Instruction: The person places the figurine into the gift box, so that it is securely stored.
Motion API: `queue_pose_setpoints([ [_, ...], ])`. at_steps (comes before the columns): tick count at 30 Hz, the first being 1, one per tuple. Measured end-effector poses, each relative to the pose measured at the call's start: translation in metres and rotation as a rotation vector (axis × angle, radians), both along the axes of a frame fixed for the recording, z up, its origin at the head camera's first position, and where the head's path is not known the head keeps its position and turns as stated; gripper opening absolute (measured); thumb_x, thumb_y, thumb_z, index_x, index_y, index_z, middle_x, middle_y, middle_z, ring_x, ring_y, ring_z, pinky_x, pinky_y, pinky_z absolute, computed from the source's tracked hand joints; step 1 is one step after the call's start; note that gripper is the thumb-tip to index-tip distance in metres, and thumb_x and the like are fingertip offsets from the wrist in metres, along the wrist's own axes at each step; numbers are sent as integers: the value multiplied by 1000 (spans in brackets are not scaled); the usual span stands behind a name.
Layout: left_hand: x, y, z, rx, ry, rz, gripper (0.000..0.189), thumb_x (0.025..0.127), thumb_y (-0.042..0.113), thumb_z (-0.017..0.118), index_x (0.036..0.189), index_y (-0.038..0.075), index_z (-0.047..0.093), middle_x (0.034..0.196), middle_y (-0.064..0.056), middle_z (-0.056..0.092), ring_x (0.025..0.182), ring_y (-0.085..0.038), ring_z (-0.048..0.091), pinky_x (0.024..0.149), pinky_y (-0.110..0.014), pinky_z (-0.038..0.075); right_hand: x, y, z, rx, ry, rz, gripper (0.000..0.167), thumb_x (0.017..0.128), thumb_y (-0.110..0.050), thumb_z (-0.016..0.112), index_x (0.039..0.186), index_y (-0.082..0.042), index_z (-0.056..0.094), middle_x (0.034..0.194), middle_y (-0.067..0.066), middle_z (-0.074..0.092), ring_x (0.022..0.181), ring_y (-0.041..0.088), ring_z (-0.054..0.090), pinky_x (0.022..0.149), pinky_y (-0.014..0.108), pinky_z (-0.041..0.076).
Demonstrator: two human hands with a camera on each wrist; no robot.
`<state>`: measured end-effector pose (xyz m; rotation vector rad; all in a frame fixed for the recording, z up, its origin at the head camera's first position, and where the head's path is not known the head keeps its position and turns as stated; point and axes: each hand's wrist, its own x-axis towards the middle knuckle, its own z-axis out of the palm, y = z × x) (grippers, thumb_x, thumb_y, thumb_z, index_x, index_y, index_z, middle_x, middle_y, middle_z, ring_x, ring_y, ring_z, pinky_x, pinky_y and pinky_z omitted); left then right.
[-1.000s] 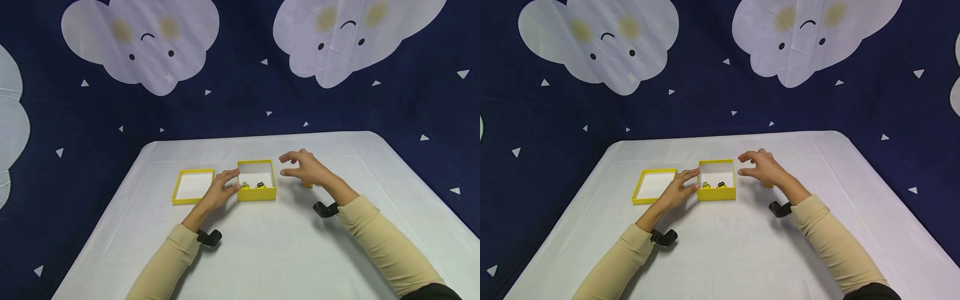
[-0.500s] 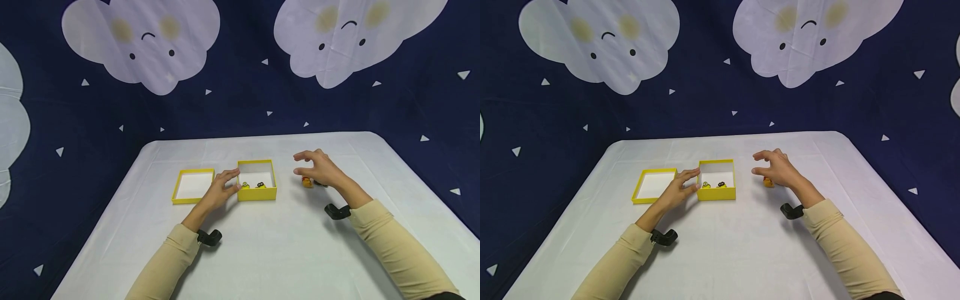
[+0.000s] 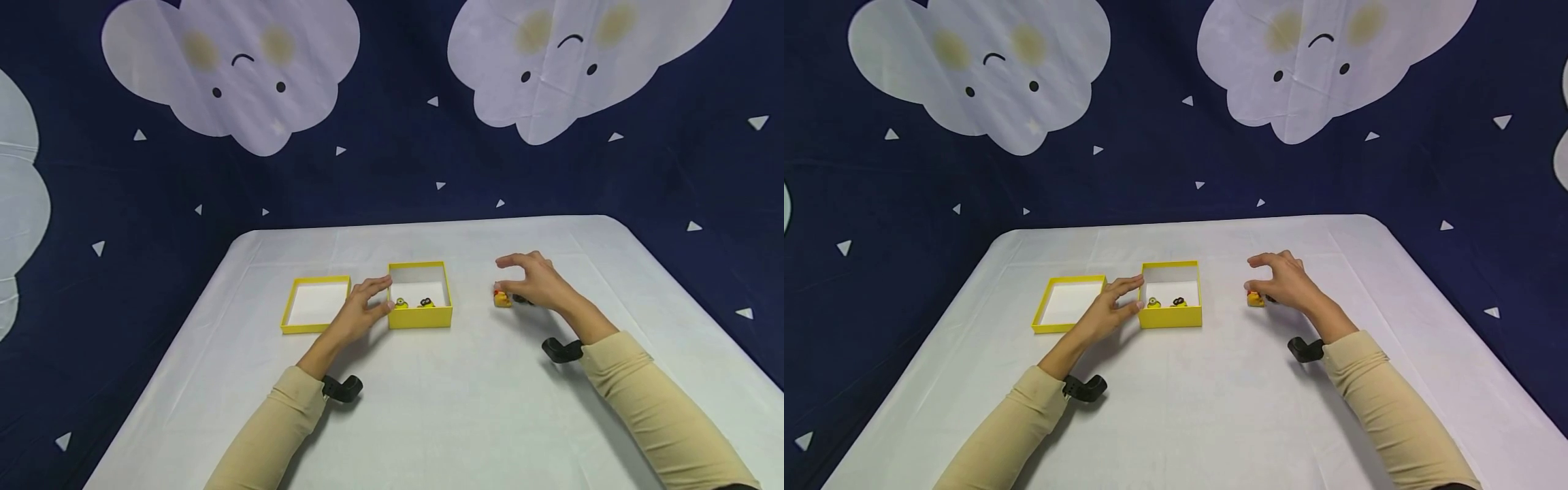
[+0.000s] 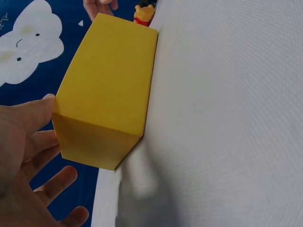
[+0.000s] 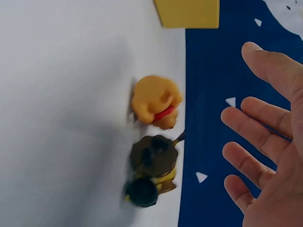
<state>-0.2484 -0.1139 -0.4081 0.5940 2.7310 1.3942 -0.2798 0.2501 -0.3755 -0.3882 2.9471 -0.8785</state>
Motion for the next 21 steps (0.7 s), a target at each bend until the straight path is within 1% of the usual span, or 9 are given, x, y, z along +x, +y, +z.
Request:
queue_pose_setpoints([
  [4,0,0,1,-3,0,-1,51,93,23,60,139,7,46,147,1,42,138,-25,30,114,-49,26,0,6,-7,3,-18,7,56,83,-38,70,130,-11,55,130,21,49,110,39,37,81,44,35],
  [7,1,0,1,-3,4,-1,51,93,23,60,139,7,46,147,1,42,138,-25,30,114,-50,27,-1,9,-11,8,-18,12,53,83,-32,69,130,-11,55,129,19,52,112,37,38,81,41,31],
  [12,1,0,1,-1,4,2,51,93,23,60,139,8,46,148,2,41,138,-25,30,114,-50,26,-3,14,-18,26,3,27,52,83,-31,70,129,-9,57,126,14,58,115,32,41,85,42,26],
  [16,1,0,1,-1,2,4,51,93,23,60,140,8,46,148,2,41,138,-25,30,113,-50,27,-4,17,-23,37,13,38,54,83,-31,70,129,-7,56,128,16,58,118,32,40,86,43,24],
  [21,2,1,2,-1,-3,3,51,93,23,60,140,8,46,148,2,41,137,-25,30,113,-50,28,-5,18,-27,38,18,49,56,82,-32,72,128,-5,56,131,20,55,122,34,37,90,47,23],
])
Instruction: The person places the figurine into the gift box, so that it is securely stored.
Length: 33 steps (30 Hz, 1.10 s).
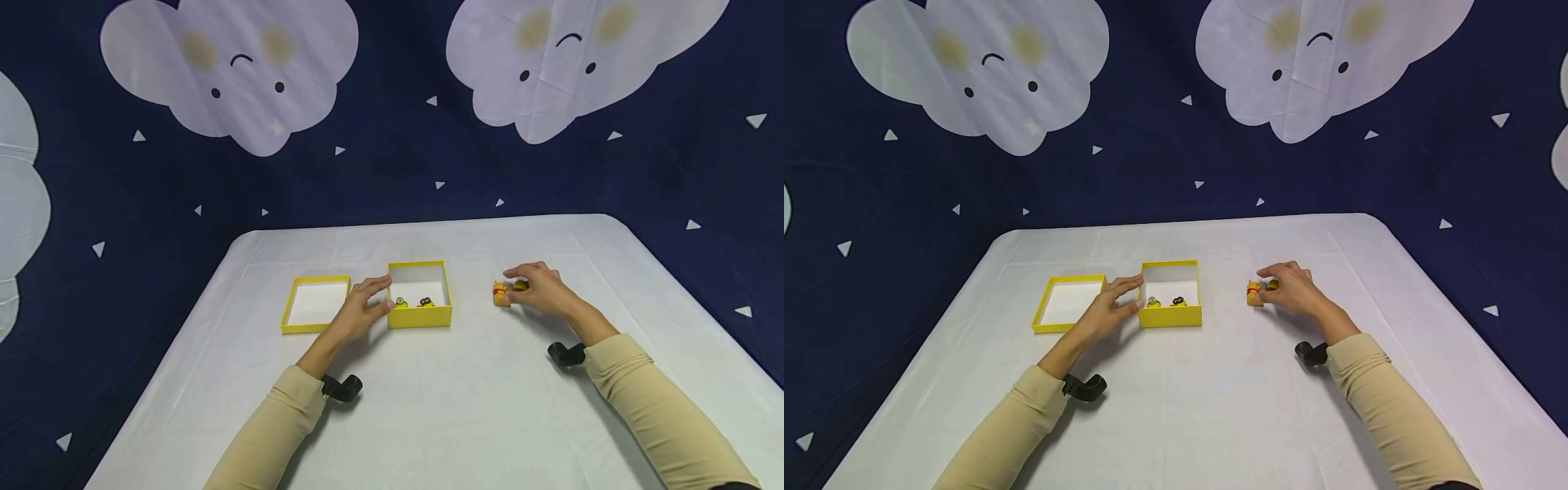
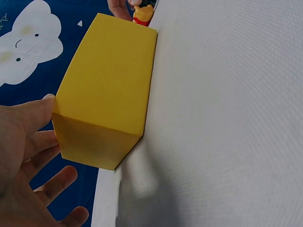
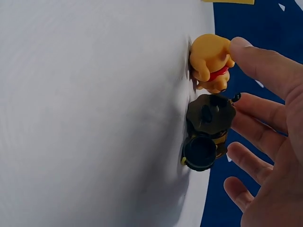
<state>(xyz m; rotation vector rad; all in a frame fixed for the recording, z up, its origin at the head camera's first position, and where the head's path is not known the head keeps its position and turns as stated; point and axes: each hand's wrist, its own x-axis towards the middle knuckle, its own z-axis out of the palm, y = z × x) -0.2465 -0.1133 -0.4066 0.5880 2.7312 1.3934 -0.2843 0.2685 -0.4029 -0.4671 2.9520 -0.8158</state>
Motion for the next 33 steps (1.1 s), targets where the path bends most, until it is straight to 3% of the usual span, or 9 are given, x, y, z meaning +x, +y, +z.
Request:
queue_pose_setpoints([
  [11,-1,0,-1,5,2,-3,51,93,23,60,139,7,46,147,1,42,137,-25,31,113,-50,28,-1,1,-5,105,-8,11,54,79,-31,74,125,-6,60,139,29,44,131,45,28,96,55,23],
  [18,-1,-1,-1,-1,-4,2,51,93,23,60,140,9,46,147,2,42,138,-24,30,113,-49,28,-2,-2,-6,112,11,10,52,79,-30,75,123,-6,62,131,24,55,133,43,28,97,56,22],
  [33,0,-1,1,1,9,-4,51,93,23,60,139,7,46,147,0,43,134,-26,34,111,-49,29,-6,-13,-10,101,43,40,51,80,-32,73,124,-11,62,130,18,59,133,41,31,99,56,21],
])
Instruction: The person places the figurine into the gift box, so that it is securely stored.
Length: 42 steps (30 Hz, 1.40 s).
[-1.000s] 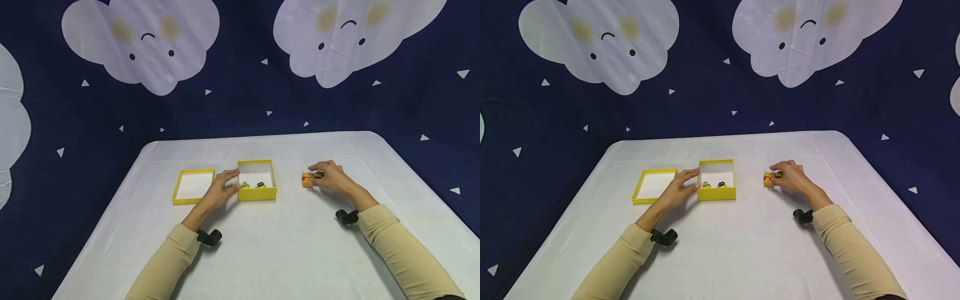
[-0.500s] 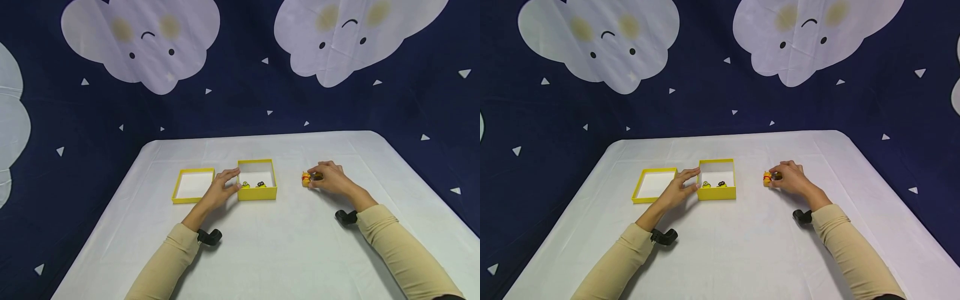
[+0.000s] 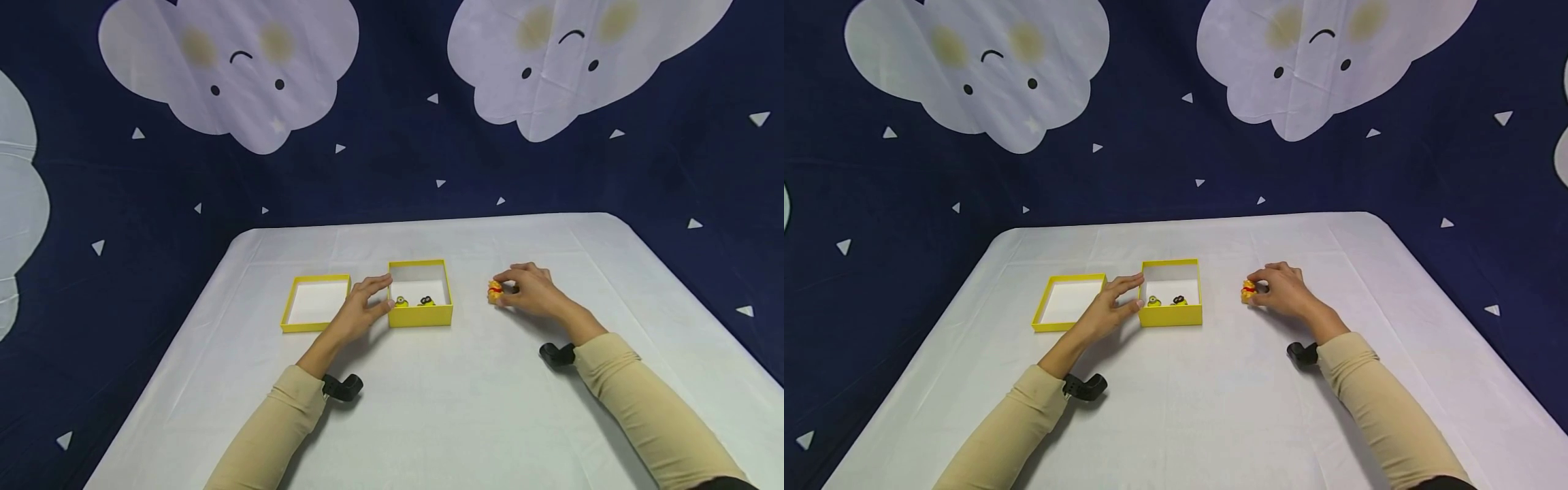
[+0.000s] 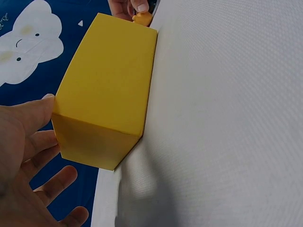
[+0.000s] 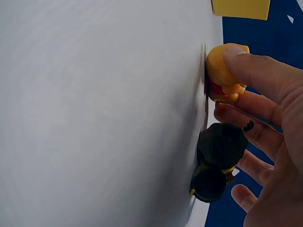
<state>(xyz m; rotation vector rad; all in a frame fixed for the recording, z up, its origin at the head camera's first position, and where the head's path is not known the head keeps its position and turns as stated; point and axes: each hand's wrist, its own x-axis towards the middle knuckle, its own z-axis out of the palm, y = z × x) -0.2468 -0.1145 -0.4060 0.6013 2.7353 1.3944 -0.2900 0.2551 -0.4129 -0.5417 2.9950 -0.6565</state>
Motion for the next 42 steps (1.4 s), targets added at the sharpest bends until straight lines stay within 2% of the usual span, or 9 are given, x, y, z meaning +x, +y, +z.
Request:
queue_pose_setpoints([
  [7,1,0,1,4,-1,2,51,93,23,60,139,7,46,147,0,43,134,-26,33,112,-49,29,-3,-3,-2,-10,19,-7,52,78,-33,75,123,-10,63,128,14,61,126,36,37,96,52,24],
  [12,1,0,1,7,-3,-2,51,93,22,60,139,6,46,147,-1,42,134,-26,33,112,-50,29,-3,-4,-3,-8,2,-22,52,77,-32,75,123,-11,63,127,15,61,119,33,40,89,47,26],
  [21,1,-1,0,12,-7,-8,51,93,22,60,139,6,46,147,-2,42,135,-27,32,112,-50,28,-3,-6,-1,-7,-23,-29,53,78,-34,75,123,-10,63,126,14,63,116,32,40,87,46,26],
  [28,2,-1,1,13,5,-12,51,93,22,60,139,5,46,147,-2,42,135,-28,32,112,-51,28,0,-5,0,-39,8,-37,54,77,-36,76,122,-10,63,121,14,64,110,30,41,83,41,26],
  [34,1,0,1,11,5,-5,51,93,22,60,139,6,46,147,-2,42,134,-28,33,111,-51,30,5,-6,5,-77,7,-65,55,78,-38,76,125,-13,62,117,13,63,101,25,40,76,34,24],
  [38,1,1,1,8,2,0,51,93,22,59,139,6,45,147,-1,42,134,-27,33,111,-51,30,8,-10,12,-97,56,-45,52,77,-32,76,123,-13,63,112,13,65,94,25,43,76,34,23],
  [42,2,1,0,9,13,-1,51,93,21,60,139,6,46,147,-2,42,134,-28,34,110,-52,30,11,-17,18,-106,88,-16,50,77,-28,76,123,-11,63,108,13,66,94,28,48,77,35,23],
])
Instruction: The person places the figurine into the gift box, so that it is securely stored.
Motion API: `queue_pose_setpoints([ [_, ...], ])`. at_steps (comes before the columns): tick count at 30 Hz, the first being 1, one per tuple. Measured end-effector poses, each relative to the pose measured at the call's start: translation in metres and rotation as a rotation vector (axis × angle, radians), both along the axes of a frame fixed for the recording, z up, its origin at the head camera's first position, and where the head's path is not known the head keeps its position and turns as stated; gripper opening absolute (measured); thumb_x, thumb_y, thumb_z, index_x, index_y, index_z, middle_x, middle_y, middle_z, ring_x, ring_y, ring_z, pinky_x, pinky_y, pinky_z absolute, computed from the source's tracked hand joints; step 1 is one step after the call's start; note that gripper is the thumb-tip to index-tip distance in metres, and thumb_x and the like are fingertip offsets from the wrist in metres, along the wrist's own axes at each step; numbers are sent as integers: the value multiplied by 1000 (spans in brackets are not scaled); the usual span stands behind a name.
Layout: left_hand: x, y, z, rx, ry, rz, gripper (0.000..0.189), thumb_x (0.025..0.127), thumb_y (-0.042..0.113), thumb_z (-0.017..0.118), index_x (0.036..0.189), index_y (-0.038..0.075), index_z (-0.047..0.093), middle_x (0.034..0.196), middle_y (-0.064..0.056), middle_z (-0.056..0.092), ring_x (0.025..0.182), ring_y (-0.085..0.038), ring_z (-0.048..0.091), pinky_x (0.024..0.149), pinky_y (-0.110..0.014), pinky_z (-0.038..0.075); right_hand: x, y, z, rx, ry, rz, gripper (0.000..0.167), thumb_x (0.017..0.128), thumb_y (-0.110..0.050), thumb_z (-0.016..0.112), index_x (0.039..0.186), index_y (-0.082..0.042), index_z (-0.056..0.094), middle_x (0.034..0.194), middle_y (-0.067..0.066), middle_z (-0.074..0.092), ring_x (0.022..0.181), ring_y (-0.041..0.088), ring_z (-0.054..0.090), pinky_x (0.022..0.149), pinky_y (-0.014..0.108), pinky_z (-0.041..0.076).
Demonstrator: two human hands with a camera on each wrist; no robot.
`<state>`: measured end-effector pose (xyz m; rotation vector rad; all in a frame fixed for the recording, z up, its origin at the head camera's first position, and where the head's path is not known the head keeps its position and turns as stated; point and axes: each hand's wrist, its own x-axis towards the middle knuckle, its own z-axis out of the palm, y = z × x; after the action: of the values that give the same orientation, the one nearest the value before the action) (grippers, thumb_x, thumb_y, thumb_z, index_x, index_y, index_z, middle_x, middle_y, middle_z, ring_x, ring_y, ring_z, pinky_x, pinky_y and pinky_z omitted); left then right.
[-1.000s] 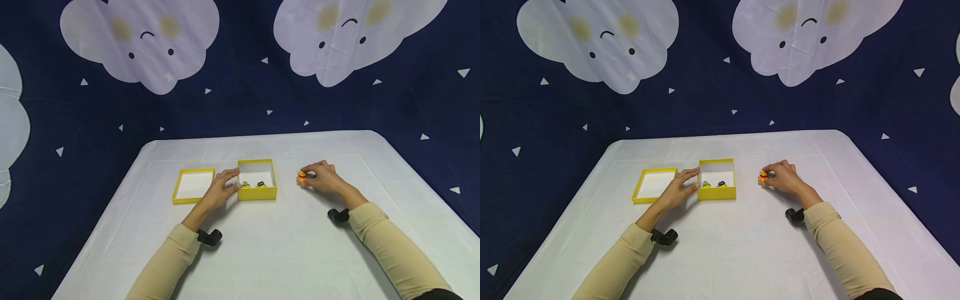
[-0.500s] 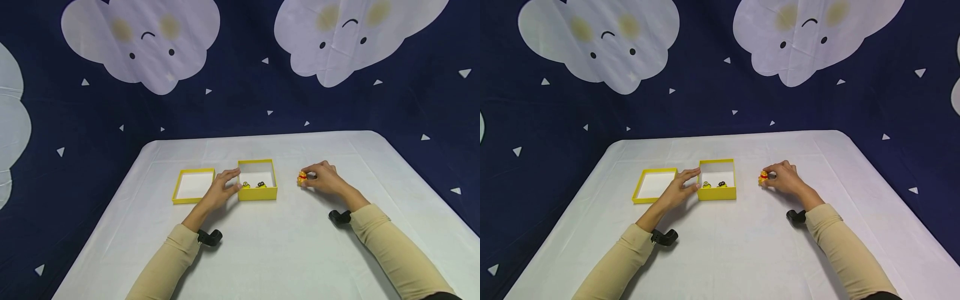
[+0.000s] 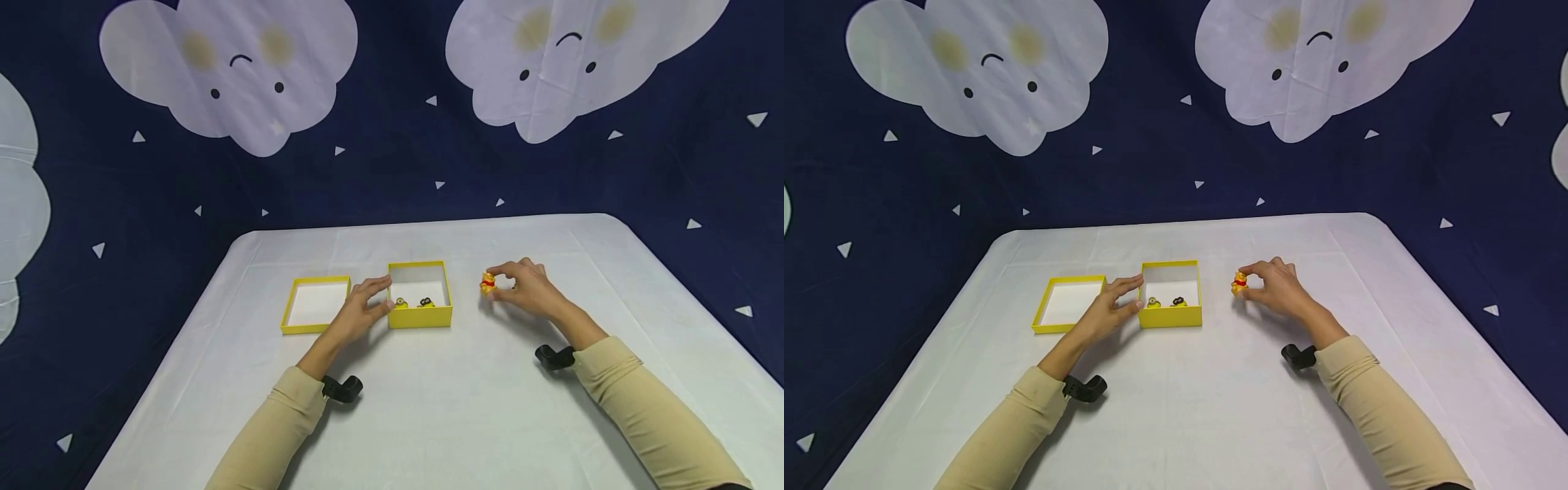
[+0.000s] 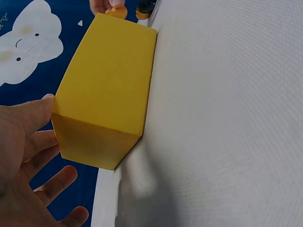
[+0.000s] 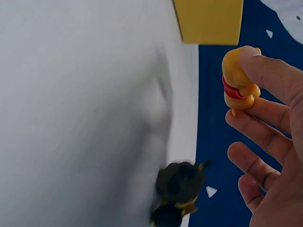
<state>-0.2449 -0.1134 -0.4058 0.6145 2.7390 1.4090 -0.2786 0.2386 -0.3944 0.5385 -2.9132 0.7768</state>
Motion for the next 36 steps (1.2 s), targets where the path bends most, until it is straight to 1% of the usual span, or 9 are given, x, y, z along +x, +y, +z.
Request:
queue_pose_setpoints([
  [3,1,0,0,4,12,-1,51,92,21,60,138,5,46,146,-3,43,133,-29,34,109,-53,31,2,-8,4,-6,0,6,50,77,-27,76,123,-11,63,109,12,66,97,29,48,76,34,24],
  [13,2,0,1,14,17,-9,51,92,20,61,138,4,47,146,-4,43,134,-29,34,110,-52,30,6,-32,16,-49,20,48,51,78,-29,77,123,-12,63,107,9,66,93,28,50,75,33,24],
  [19,1,0,0,2,5,-2,51,93,22,60,139,5,46,147,-2,42,134,-27,33,111,-51,29,7,-45,19,-80,33,69,51,77,-31,77,123,-13,63,106,10,65,91,29,50,74,32,24],
  [25,0,0,0,-6,6,-7,51,93,22,60,138,5,46,147,-2,42,136,-27,32,113,-51,27,6,-56,21,-76,50,93,52,78,-33,76,124,-13,62,104,11,65,88,27,49,72,32,25],
  [30,-1,-1,-1,-2,1,-12,50,93,23,59,138,5,46,147,-1,42,136,-27,32,113,-51,26,4,-66,23,-89,67,133,52,78,-32,76,124,-12,62,106,8,66,83,23,49,73,32,22],
  [33,-1,-1,-1,-6,-4,-12,51,93,23,59,139,6,46,148,0,41,137,-26,31,113,-51,26,3,-72,23,-94,77,145,51,79,-32,76,124,-12,62,105,8,67,82,20,48,74,32,23],
  [36,-2,-1,-2,-10,-10,-7,51,93,24,59,139,7,46,148,1,41,137,-25,30,113,-51,26,1,-79,23,-100,80,154,50,79,-33,75,123,-13,62,105,7,67,83,22,49,74,32,24],
])
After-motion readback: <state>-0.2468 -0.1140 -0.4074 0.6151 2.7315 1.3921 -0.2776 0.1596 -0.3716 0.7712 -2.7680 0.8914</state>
